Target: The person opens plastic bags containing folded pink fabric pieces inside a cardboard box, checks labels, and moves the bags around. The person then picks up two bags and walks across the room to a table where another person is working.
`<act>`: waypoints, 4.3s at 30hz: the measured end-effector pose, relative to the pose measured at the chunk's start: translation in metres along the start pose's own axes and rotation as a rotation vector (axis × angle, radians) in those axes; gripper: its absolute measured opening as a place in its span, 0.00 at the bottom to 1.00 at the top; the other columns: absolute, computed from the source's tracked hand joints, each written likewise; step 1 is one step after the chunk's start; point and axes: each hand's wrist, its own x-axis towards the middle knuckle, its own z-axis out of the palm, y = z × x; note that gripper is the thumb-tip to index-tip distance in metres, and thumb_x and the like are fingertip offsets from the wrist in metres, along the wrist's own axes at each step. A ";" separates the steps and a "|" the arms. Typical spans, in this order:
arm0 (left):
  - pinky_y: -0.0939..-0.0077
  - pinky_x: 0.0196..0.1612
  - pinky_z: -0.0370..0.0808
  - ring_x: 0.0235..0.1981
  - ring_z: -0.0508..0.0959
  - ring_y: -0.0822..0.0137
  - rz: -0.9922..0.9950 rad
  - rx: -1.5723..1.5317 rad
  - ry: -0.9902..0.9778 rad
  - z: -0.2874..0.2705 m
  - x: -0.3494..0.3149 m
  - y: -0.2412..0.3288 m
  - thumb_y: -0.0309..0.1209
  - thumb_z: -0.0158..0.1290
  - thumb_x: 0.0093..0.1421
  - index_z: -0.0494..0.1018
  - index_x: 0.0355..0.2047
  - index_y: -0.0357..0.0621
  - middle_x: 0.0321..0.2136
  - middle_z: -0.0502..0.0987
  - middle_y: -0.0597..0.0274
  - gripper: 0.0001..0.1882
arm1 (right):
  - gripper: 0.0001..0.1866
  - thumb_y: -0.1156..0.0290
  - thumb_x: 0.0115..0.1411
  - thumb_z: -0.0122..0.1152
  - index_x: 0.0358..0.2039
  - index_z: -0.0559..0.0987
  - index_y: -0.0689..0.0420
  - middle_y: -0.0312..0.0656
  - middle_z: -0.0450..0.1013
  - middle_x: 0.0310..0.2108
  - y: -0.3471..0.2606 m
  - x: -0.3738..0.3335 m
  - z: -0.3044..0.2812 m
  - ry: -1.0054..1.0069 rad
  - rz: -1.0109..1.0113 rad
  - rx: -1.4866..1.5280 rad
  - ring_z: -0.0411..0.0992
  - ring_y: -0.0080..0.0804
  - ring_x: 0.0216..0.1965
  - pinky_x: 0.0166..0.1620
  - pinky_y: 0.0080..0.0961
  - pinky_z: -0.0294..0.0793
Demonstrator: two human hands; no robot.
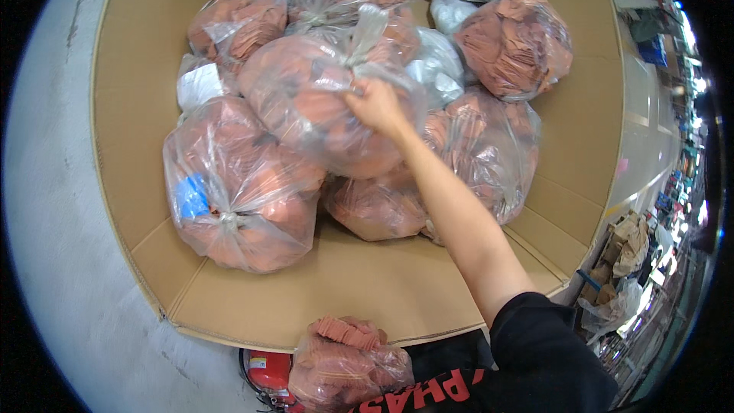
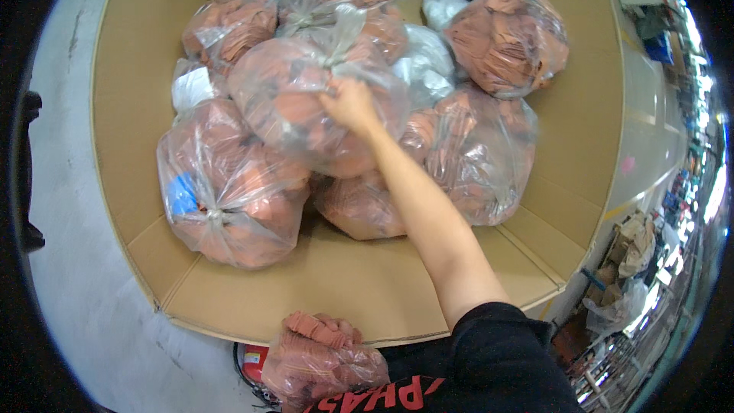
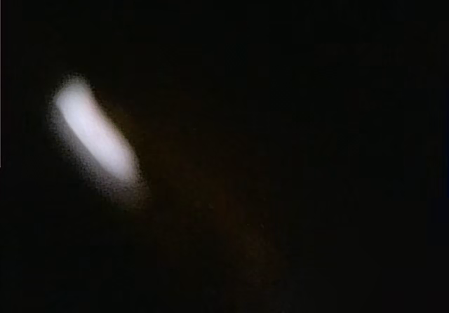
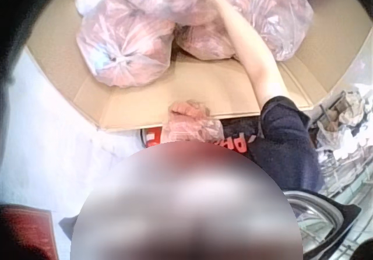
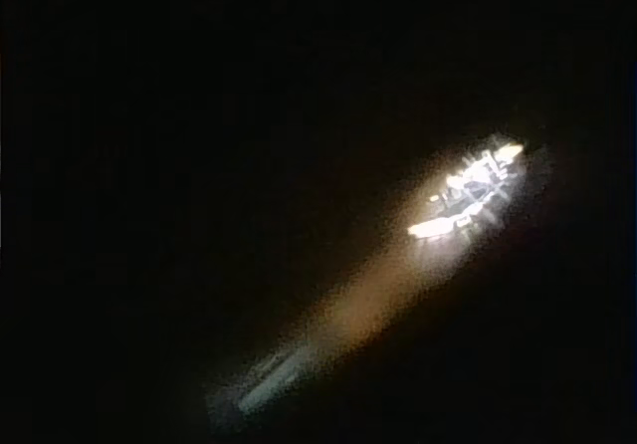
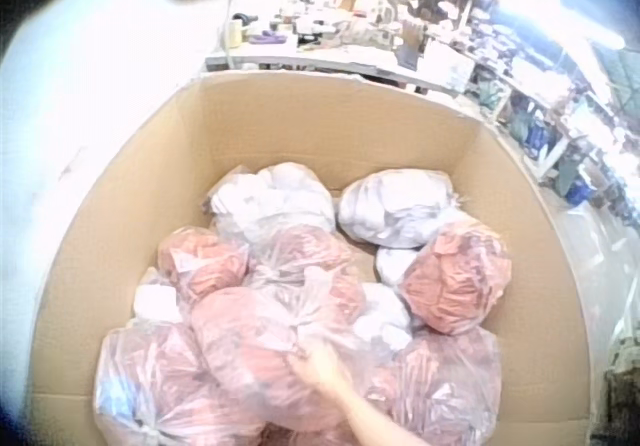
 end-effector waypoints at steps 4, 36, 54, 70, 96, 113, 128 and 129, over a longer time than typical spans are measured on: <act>0.56 0.44 0.76 0.41 0.78 0.54 0.030 -0.098 -0.014 -0.021 0.001 -0.026 0.40 0.69 0.55 0.77 0.49 0.39 0.34 0.80 0.51 0.26 | 0.16 0.57 0.64 0.68 0.46 0.89 0.53 0.50 0.82 0.29 0.000 -0.041 -0.008 -0.203 0.199 0.330 0.83 0.41 0.33 0.41 0.40 0.81; 0.51 0.54 0.71 0.44 0.79 0.59 0.019 -0.097 -0.334 -0.115 -0.024 -0.068 0.58 0.48 0.74 0.72 0.59 0.50 0.39 0.79 0.59 0.27 | 0.51 0.31 0.46 0.76 0.70 0.73 0.34 0.46 0.55 0.77 0.241 -0.222 -0.139 -0.008 0.094 -0.701 0.53 0.57 0.76 0.66 0.91 0.47; 0.50 0.55 0.70 0.46 0.79 0.59 -0.041 -0.108 -0.434 -0.126 -0.018 -0.064 0.57 0.50 0.74 0.72 0.60 0.55 0.41 0.78 0.58 0.26 | 0.64 0.22 0.49 0.69 0.75 0.62 0.55 0.69 0.55 0.73 0.255 -0.231 -0.138 0.340 0.876 -0.482 0.50 0.63 0.77 0.72 0.66 0.55; 0.53 0.49 0.71 0.43 0.78 0.56 0.025 -0.217 -0.279 -0.099 -0.021 -0.073 0.50 0.51 0.74 0.73 0.59 0.46 0.39 0.78 0.54 0.24 | 0.31 0.49 0.66 0.69 0.58 0.83 0.63 0.51 0.85 0.48 0.235 -0.280 -0.210 0.230 0.816 0.133 0.83 0.39 0.48 0.53 0.35 0.78; 0.53 0.54 0.70 0.47 0.77 0.58 0.078 -0.157 -0.334 -0.077 -0.013 -0.077 0.53 0.51 0.74 0.71 0.61 0.51 0.39 0.76 0.60 0.26 | 0.17 0.58 0.72 0.60 0.40 0.77 0.62 0.54 0.76 0.28 -0.048 -0.353 -0.101 -0.349 0.084 0.343 0.78 0.54 0.32 0.38 0.49 0.77; 0.52 0.55 0.70 0.47 0.77 0.58 0.061 -0.168 -0.229 -0.046 0.055 -0.122 0.54 0.51 0.74 0.71 0.61 0.51 0.40 0.76 0.60 0.26 | 0.23 0.62 0.67 0.62 0.58 0.74 0.61 0.65 0.76 0.50 0.331 -0.244 -0.243 0.003 0.512 -0.231 0.75 0.64 0.53 0.57 0.53 0.75; 0.52 0.56 0.69 0.48 0.77 0.59 0.068 -0.255 -0.094 -0.050 0.155 -0.159 0.54 0.51 0.74 0.71 0.61 0.52 0.40 0.76 0.60 0.25 | 0.25 0.63 0.66 0.58 0.63 0.78 0.55 0.56 0.72 0.65 0.487 -0.049 -0.241 -0.207 0.550 -0.803 0.75 0.56 0.61 0.63 0.47 0.77; 0.51 0.56 0.69 0.48 0.77 0.59 0.066 -0.260 -0.085 -0.053 0.161 -0.159 0.54 0.51 0.74 0.71 0.61 0.52 0.40 0.76 0.60 0.25 | 0.25 0.62 0.67 0.57 0.63 0.79 0.54 0.55 0.72 0.65 0.495 -0.044 -0.241 -0.204 0.599 -0.780 0.76 0.54 0.61 0.63 0.45 0.77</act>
